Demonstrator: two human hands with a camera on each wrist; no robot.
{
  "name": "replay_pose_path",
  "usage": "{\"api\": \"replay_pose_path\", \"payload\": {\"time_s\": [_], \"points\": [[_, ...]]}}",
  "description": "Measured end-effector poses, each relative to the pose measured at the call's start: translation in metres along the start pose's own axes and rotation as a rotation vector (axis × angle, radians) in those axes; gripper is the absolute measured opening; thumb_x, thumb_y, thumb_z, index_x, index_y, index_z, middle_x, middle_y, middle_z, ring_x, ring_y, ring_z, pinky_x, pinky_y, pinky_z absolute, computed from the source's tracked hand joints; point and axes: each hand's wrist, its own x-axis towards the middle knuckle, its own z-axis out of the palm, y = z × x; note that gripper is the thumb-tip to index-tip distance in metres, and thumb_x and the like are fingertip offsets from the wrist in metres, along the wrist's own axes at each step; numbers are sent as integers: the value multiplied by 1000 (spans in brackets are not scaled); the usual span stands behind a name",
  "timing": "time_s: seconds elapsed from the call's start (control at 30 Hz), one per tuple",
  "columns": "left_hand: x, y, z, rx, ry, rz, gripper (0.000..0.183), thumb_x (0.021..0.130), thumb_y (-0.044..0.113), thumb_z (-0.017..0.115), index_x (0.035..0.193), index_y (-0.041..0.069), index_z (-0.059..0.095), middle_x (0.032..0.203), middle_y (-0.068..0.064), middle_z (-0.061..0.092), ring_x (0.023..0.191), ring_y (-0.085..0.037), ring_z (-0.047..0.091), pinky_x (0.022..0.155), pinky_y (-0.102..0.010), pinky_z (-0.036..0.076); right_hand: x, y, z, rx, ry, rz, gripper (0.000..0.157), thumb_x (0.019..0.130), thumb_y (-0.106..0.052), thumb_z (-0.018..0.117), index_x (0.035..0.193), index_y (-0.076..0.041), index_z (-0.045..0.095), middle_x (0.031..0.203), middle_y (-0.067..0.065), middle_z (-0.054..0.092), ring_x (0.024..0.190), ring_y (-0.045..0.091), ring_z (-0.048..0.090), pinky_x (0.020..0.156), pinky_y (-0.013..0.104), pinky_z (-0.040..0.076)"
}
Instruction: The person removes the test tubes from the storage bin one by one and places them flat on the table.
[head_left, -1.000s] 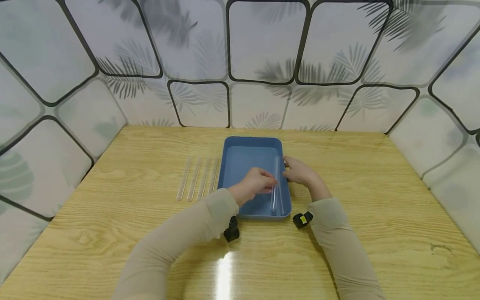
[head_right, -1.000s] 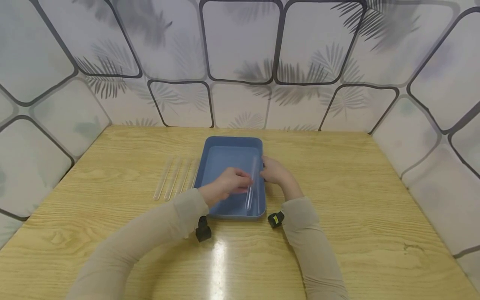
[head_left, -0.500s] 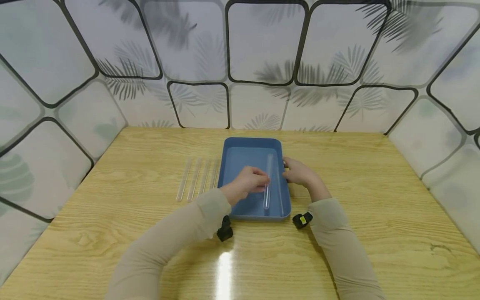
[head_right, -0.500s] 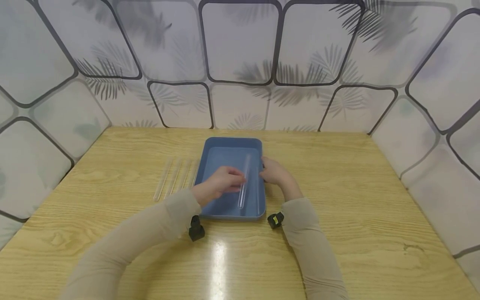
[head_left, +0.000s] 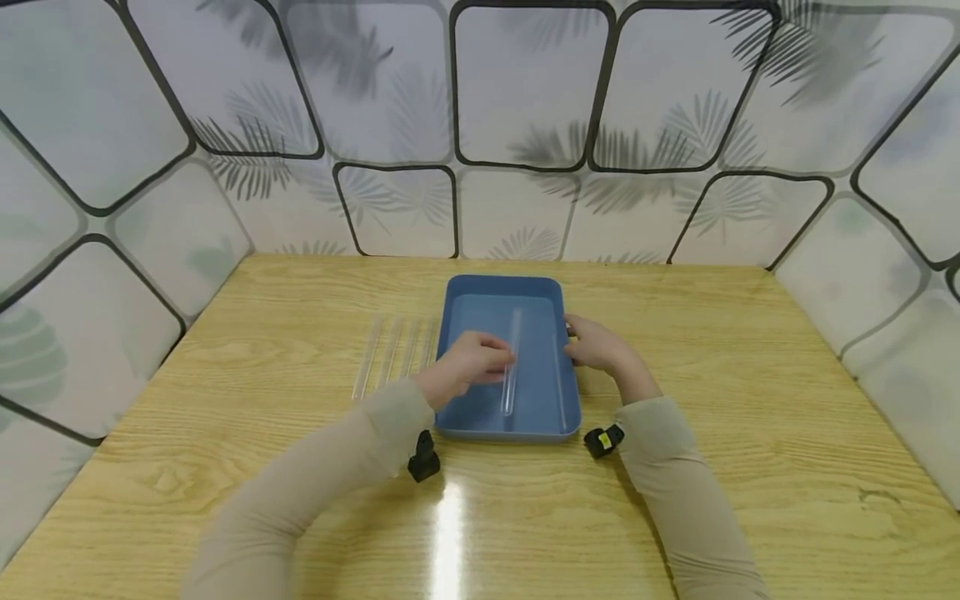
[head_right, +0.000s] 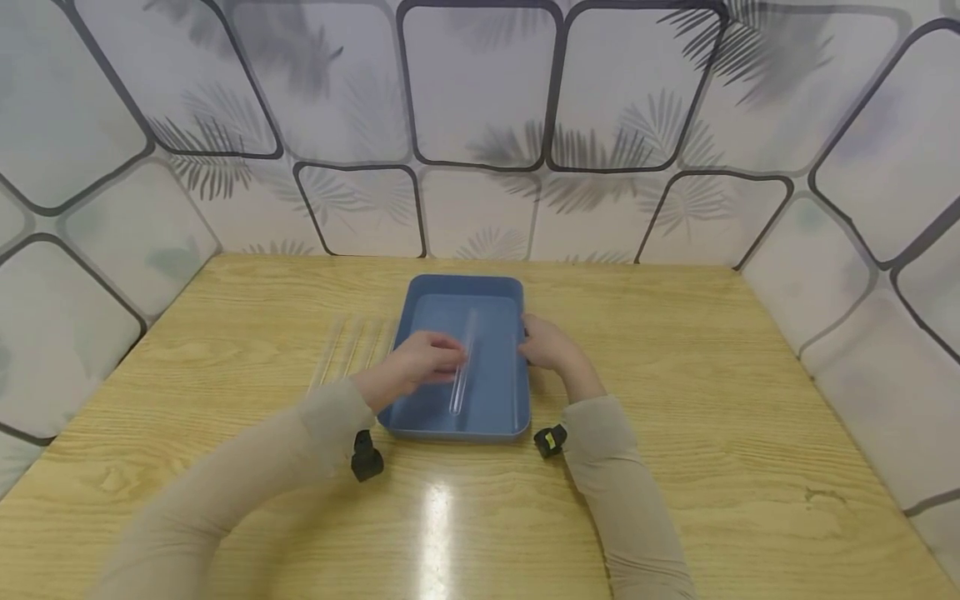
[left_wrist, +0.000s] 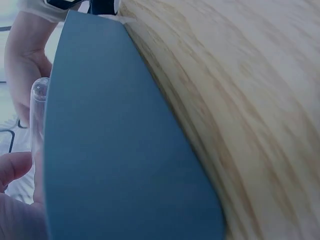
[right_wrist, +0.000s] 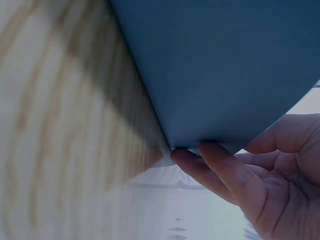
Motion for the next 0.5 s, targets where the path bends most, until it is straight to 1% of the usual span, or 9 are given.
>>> {"api": "replay_pose_path", "payload": {"time_s": [0.1,0.27,0.5], "points": [[-4,-1,-10,10,16,5,31,85,7,58,113,-4,53,107,-15,57,97,-24,56,72,-28,51,0,0,0,1,2,2,62,84,5,35,139,4,7,137,29,22,117,37,38,80,39,47],[-9,-2,-24,8,29,-13,33,87,6,56,117,-5,50,111,-18,55,101,-26,55,74,-29,50,0,-1,0,3,3,-1,62,84,5,34,140,4,8,137,29,22,118,37,37,81,39,47],[-15,-7,-34,25,41,-30,32,88,7,55,117,-4,49,113,-18,52,102,-27,54,76,-30,49,1,0,-1,-3,-2,4,63,83,6,35,140,3,8,137,28,23,118,36,37,80,38,47]]}}
